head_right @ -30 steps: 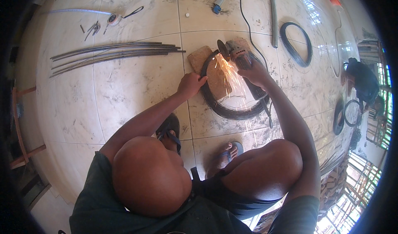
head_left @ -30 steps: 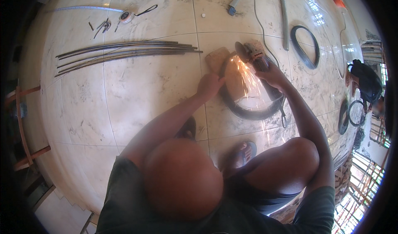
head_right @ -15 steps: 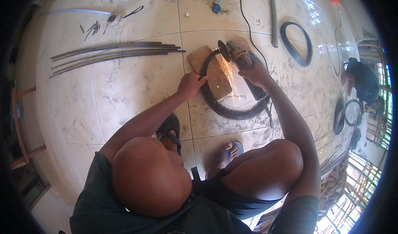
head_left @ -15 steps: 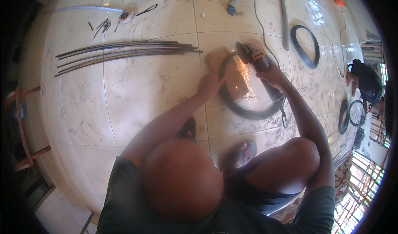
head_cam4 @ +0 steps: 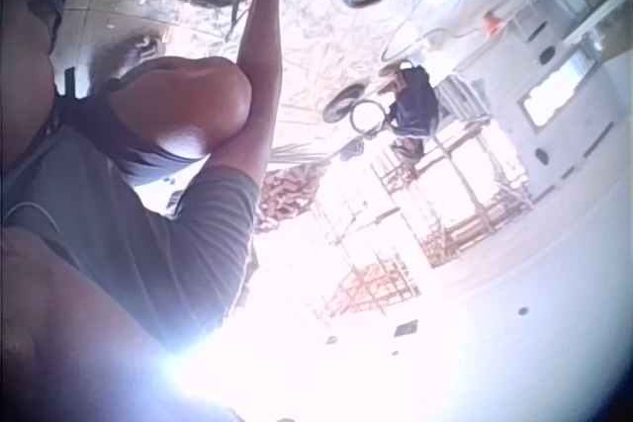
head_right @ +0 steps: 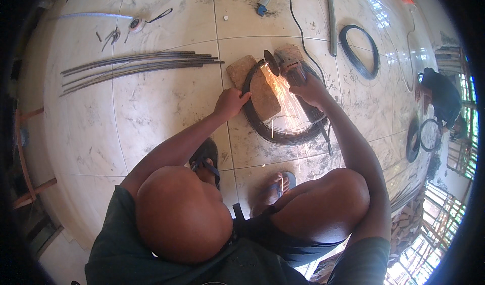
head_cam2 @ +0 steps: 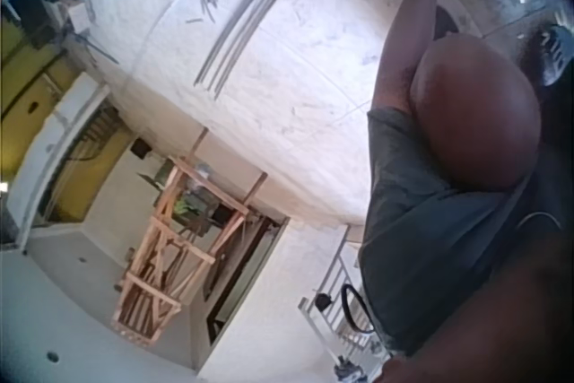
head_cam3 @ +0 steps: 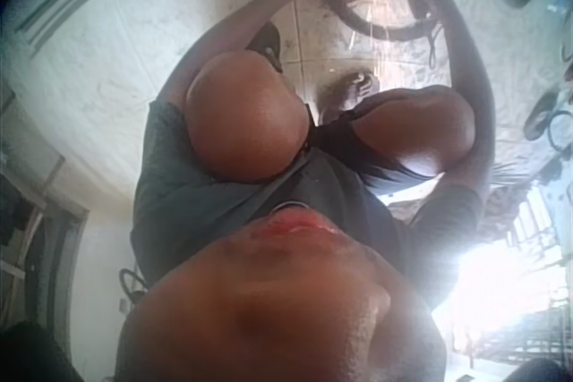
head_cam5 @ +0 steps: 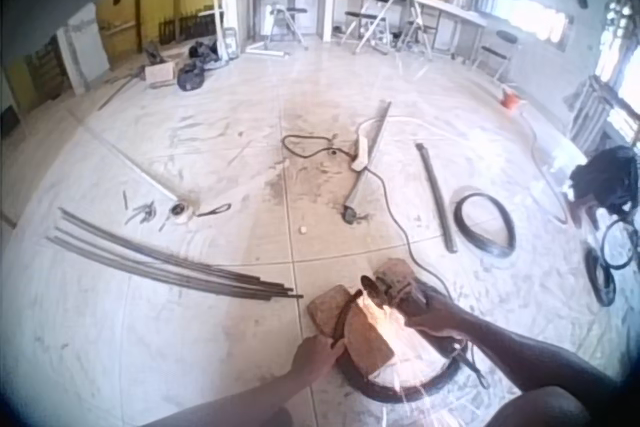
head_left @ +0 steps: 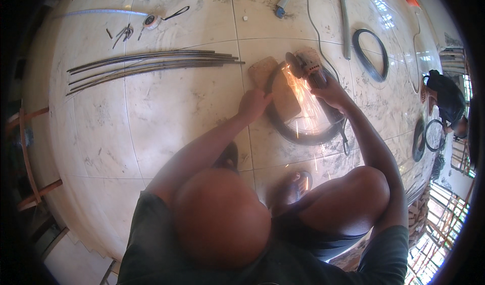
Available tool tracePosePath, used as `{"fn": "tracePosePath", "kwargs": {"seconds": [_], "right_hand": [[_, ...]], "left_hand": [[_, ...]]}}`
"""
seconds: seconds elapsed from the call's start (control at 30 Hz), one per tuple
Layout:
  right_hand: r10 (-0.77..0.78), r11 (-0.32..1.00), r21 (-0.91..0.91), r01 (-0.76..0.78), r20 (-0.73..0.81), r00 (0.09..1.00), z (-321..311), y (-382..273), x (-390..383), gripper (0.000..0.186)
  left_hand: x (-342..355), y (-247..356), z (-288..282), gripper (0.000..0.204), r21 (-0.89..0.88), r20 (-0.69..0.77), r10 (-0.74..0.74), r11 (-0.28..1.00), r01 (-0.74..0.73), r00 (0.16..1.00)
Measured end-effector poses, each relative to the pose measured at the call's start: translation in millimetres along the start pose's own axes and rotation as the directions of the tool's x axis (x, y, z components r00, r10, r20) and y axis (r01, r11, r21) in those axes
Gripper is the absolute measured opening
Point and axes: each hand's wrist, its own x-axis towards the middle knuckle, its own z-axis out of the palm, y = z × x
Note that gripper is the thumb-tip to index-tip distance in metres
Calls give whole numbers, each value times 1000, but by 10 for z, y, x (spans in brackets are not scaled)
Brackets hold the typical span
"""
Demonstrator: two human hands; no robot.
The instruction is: The person uses an angle grinder to cut a coiled metal rod into shorter segments. They hold the rod against a wooden block and cut it multiple times, producing sparks. The cut pieces are placed on the floor.
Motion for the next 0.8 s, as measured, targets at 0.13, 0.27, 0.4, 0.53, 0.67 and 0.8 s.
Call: {"fn": "tracePosePath", "kwargs": {"seconds": [0.13,0.27,0.4,0.53,0.67,0.8], "right_hand": [[60,994,91,-64,43,997,-40,-22,-60,63],[94,970,215,-115,107,990,-248,-251,-240,57],[103,918,375,-126,83,991,-418,-329,-416,47],[120,897,419,-140,73,990,-545,-126,-476,45],[111,887,445,-124,56,992,-568,-135,-605,45],[66,895,438,-88,65,996,-524,-89,-679,44]], "left_hand": [[-12,-20,9,57,-41,2,4,999,-4,1000],[-13,-34,20,58,-10,-4,13,1000,-13,1000],[-31,-24,28,58,-10,-3,-7,1000,7,1000],[-55,38,32,59,-24,1,-10,1000,10,1000],[-208,72,109,60,30,83,-38,999,36,996],[-424,158,210,60,-4,209,-101,995,104,973]]}}
